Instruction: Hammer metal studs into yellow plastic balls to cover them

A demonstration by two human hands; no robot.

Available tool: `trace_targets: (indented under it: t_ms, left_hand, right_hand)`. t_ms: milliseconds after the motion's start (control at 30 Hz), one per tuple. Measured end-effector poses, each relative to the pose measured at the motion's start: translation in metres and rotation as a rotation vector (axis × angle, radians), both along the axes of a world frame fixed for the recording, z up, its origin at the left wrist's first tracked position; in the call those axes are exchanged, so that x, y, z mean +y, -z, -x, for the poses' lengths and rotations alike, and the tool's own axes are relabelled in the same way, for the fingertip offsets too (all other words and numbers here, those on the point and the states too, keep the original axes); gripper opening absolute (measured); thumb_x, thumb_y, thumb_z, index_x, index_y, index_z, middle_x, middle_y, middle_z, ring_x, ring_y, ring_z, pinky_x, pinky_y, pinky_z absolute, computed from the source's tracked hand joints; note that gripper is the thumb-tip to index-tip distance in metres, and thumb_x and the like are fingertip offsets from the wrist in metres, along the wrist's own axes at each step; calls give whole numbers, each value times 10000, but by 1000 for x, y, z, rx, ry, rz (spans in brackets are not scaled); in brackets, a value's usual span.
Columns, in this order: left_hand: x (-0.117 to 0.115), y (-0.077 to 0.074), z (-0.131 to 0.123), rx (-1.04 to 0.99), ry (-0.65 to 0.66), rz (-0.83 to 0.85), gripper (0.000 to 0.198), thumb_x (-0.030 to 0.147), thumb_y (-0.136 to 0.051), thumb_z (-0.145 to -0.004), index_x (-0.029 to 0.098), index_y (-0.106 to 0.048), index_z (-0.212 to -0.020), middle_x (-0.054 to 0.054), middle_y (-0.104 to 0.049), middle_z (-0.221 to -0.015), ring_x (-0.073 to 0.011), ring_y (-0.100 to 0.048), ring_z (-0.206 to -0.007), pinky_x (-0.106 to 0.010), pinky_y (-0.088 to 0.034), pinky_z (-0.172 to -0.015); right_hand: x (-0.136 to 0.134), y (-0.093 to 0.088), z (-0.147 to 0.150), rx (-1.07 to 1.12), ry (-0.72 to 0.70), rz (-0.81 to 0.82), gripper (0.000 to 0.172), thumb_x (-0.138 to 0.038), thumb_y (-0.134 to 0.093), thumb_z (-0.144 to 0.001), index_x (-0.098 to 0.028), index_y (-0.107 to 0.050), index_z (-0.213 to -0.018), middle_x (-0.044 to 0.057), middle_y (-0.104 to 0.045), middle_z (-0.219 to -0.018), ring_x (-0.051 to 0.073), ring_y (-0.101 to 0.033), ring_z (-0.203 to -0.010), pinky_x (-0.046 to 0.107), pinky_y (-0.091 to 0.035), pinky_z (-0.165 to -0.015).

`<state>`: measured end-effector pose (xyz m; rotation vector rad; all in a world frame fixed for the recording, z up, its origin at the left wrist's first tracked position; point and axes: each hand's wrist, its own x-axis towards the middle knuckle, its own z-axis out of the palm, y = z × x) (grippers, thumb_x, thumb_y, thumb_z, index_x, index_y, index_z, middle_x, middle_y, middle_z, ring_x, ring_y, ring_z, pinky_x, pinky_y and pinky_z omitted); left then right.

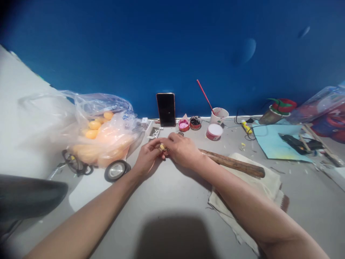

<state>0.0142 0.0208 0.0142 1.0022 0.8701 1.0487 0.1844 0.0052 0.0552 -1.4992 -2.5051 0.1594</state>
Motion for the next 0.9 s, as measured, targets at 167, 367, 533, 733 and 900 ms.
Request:
trace_targets:
  t_ms: [167, 367, 533, 733, 900]
  left_hand:
    - [0, 7, 1, 87, 45, -88, 297, 205, -692, -767, 152, -742, -1055, -27, -686, -766, -111, -566, -598, -243, -446, -596]
    - [-4, 8, 0, 313, -12, -251, 341, 118, -568, -809, 181, -733, -1101, -6, -692, -797, -124, -586, -616, -253, -484, -641]
    - [-6, 7, -3, 347, -30, -266, 382, 87, -527, -802, 185, -736, -1107, 8, -670, -726, -140, -600, -614, -259, -498, -640]
    - [-6, 4, -4, 329, -58, -244, 369, 63, -533, -760, 191, -751, -1028, 1, -694, -757, -134, -601, -591, -259, -502, -624]
    - [-6, 0, -4, 338, -59, -235, 373, 37, -519, -717, 192, -759, -957, 3, -698, -750, -138, -608, -583, -267, -510, -628]
  right_hand:
    - [8, 14, -4, 113, -82, -27, 372, -154, -553, -970, -199, -609, -1335, 124, -608, -1125, 235, -576, -993, 336, -487, -814]
    - [9, 19, -4, 119, -121, -69, 278, -192, -587, -960, -154, -637, -1230, 129, -602, -1083, 247, -558, -986, 366, -483, -834]
    - [8, 15, -2, 112, -104, -20, 282, -165, -572, -961, -133, -627, -1236, 136, -621, -1112, 240, -577, -1000, 367, -486, -865]
    - [10, 18, -4, 144, -109, -8, 260, -178, -587, -960, -143, -626, -1215, 134, -623, -1120, 244, -584, -1012, 377, -489, -873]
    - [11, 21, -5, 197, -121, -4, 240, -183, -591, -963, -147, -629, -1197, 127, -632, -1108, 240, -587, -1011, 374, -491, -869]
